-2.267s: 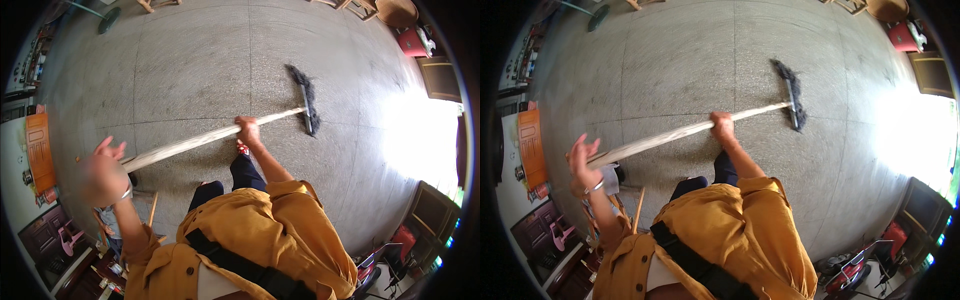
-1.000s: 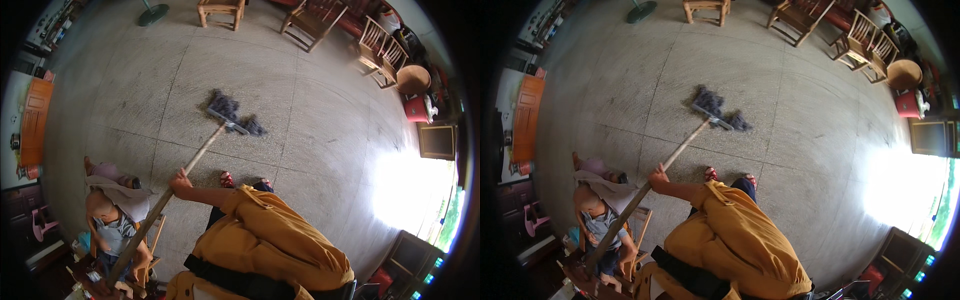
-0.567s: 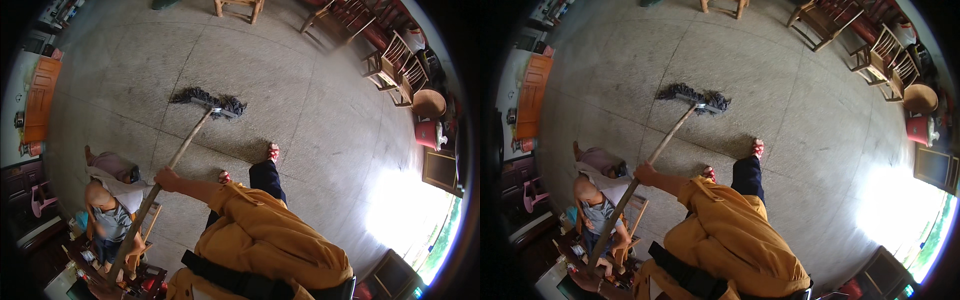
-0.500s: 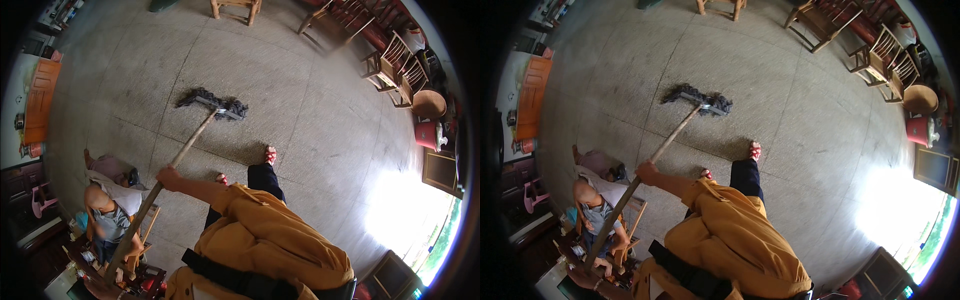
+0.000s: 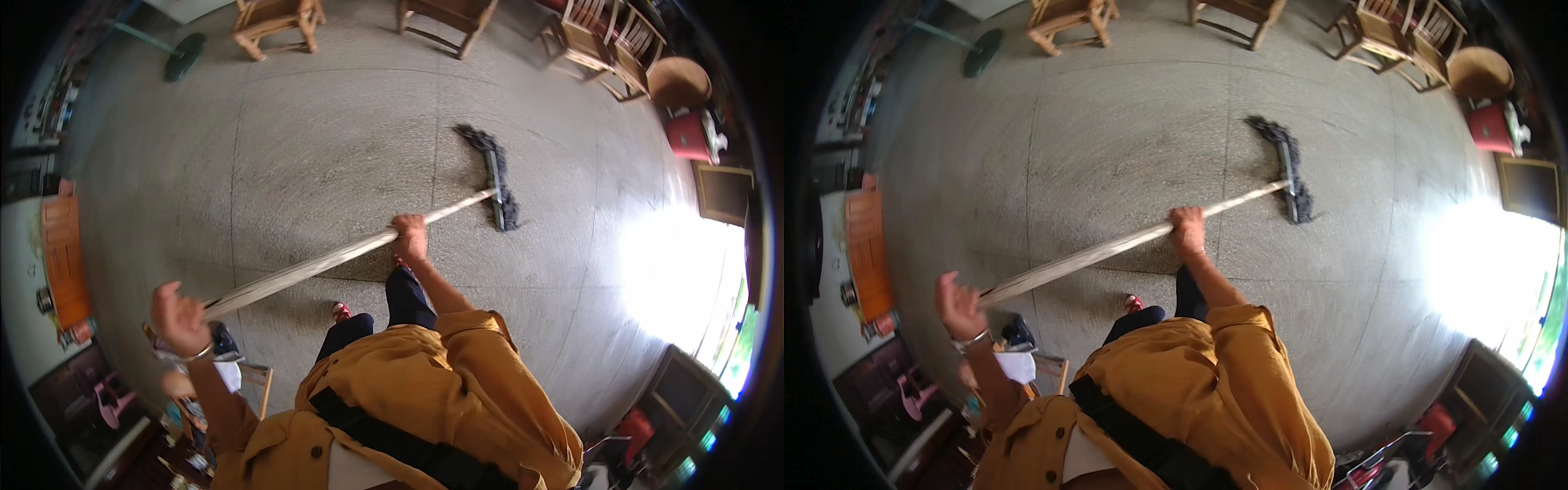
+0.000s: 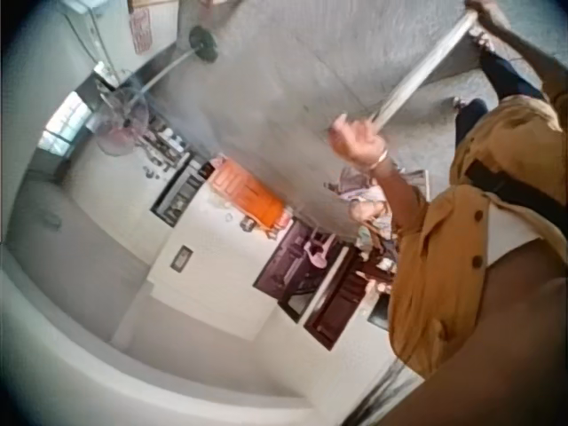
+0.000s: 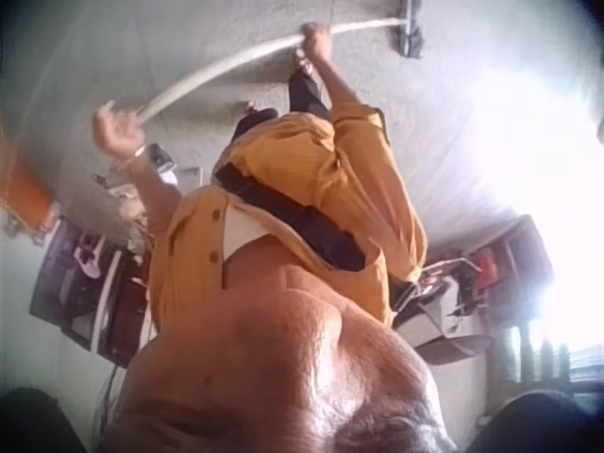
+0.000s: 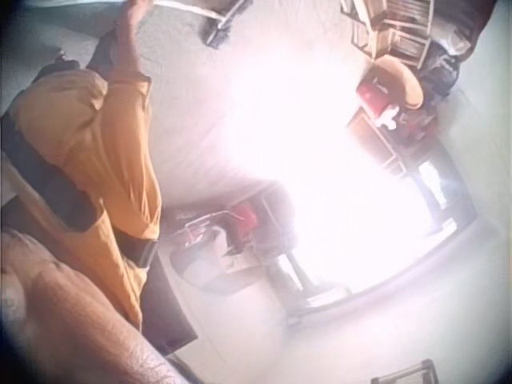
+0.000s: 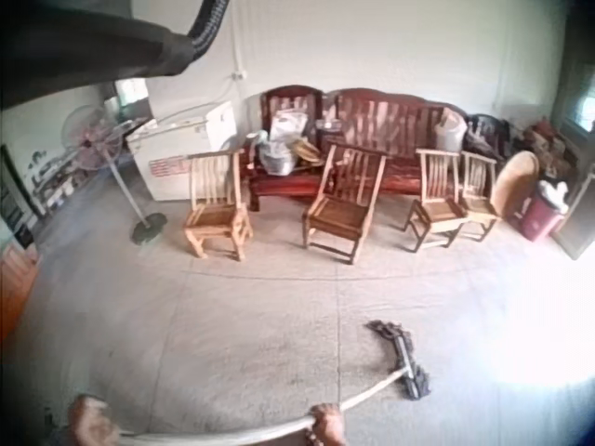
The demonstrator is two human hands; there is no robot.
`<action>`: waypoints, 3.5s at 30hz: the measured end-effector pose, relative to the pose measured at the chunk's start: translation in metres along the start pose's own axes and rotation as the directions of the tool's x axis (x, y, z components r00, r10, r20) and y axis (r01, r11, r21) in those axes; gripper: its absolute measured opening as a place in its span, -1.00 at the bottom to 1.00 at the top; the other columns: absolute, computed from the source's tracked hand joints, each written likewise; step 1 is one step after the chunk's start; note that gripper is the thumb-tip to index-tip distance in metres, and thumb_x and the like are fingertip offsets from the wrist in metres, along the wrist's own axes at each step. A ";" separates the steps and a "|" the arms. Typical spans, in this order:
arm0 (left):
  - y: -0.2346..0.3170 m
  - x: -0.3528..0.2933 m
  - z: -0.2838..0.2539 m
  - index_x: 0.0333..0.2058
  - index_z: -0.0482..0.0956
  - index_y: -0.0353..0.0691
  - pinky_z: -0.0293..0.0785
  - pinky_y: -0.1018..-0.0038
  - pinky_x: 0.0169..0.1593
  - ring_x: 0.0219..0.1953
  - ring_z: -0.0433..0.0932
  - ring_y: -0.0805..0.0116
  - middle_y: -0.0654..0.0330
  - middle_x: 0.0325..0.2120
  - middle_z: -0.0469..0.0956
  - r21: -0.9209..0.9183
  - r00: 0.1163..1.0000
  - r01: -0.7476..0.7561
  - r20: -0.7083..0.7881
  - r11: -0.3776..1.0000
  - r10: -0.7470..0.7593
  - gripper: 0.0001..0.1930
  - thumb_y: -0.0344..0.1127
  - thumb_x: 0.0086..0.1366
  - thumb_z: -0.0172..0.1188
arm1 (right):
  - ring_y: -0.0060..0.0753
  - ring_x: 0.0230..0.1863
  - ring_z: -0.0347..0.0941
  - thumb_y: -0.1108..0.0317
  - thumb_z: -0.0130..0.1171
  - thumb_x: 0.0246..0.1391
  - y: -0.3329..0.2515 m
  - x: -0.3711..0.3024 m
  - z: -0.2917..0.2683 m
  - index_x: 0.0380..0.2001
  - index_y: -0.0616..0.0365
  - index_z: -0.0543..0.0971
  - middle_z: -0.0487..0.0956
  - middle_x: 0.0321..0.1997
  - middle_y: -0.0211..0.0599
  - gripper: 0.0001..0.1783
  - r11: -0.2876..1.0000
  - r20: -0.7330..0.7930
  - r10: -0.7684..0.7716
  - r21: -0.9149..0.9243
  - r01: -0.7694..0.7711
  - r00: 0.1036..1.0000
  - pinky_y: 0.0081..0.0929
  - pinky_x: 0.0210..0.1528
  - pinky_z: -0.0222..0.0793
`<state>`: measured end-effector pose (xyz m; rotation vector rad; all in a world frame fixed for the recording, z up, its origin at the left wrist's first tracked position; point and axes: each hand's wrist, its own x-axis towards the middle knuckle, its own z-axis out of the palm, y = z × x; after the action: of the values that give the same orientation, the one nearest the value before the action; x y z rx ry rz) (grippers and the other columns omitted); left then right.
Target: The person mops a tiled floor using a string mop, moving back and forth across the room and around furniture. The person navigates around chairs, a fan, and a scooter while cleaning the floor surface.
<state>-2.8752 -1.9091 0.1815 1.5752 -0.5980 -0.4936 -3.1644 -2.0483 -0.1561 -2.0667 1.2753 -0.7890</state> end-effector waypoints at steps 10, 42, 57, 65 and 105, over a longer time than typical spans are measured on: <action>-0.066 -0.061 0.227 -0.47 0.50 -0.38 0.13 0.72 -0.79 -0.87 0.17 0.68 0.33 -0.84 0.31 -0.116 0.766 0.281 0.625 0.953 -0.150 -0.83 -0.38 0.19 0.03 | -0.12 -0.20 0.31 0.54 0.02 -0.28 0.184 -0.171 -0.129 -0.43 0.09 0.48 0.45 -0.38 -0.22 -0.77 0.822 -0.182 0.449 -0.301 -0.484 0.875 -0.26 -0.09 0.12; 0.034 0.112 -0.248 -0.02 0.26 -0.38 0.34 0.45 -0.31 -0.30 0.42 0.27 0.00 -0.21 0.39 0.982 0.808 -0.120 0.180 -0.143 0.561 -0.57 -0.41 0.09 -0.01 | -0.29 0.00 0.21 0.40 0.17 -0.23 -0.308 0.243 0.367 -0.38 0.07 0.48 0.38 -0.23 -0.31 -0.77 0.960 0.740 -0.161 -0.037 0.278 0.653 -0.23 0.29 -0.27; 0.102 0.187 -0.147 -0.01 0.29 -0.37 0.38 0.44 -0.15 -0.43 0.38 0.38 0.17 -0.41 0.42 0.949 0.801 -0.179 -0.012 0.258 0.598 -0.60 -0.44 0.14 -0.05 | -0.30 -0.05 0.26 0.24 0.14 -0.19 -0.214 0.324 0.206 -0.39 0.06 0.49 0.43 -0.27 -0.31 -0.76 0.957 0.681 -0.268 0.105 0.272 0.681 -0.19 0.17 -0.05; 0.100 0.263 0.213 -0.19 0.37 -0.37 0.17 0.65 -0.65 -0.70 0.23 0.57 0.26 -0.58 0.36 0.516 0.805 -0.574 0.211 0.636 0.555 -0.74 -0.33 0.18 -0.07 | -0.24 -0.12 0.30 0.32 0.02 -0.12 0.042 0.373 -0.046 -0.39 0.07 0.48 0.45 -0.30 -0.26 -0.84 0.996 0.350 0.022 -0.094 0.011 0.937 -0.14 0.06 0.06; 0.052 0.430 0.242 -0.25 0.47 -0.29 0.40 0.34 -0.40 -0.35 0.43 0.28 0.08 -0.34 0.45 0.656 0.836 -0.515 0.243 0.552 0.491 -0.79 -0.37 0.13 0.01 | -0.29 -0.30 0.39 0.08 0.20 -0.31 0.074 0.492 -0.041 -0.59 -0.03 0.54 0.50 -0.54 -0.38 -0.76 0.992 0.370 -0.025 0.126 -0.023 0.929 -0.32 -0.14 0.14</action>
<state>-2.7027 -2.3719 0.2274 1.9876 -1.3390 0.2068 -3.0551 -2.5314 -0.0940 -1.9930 0.9861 -0.4359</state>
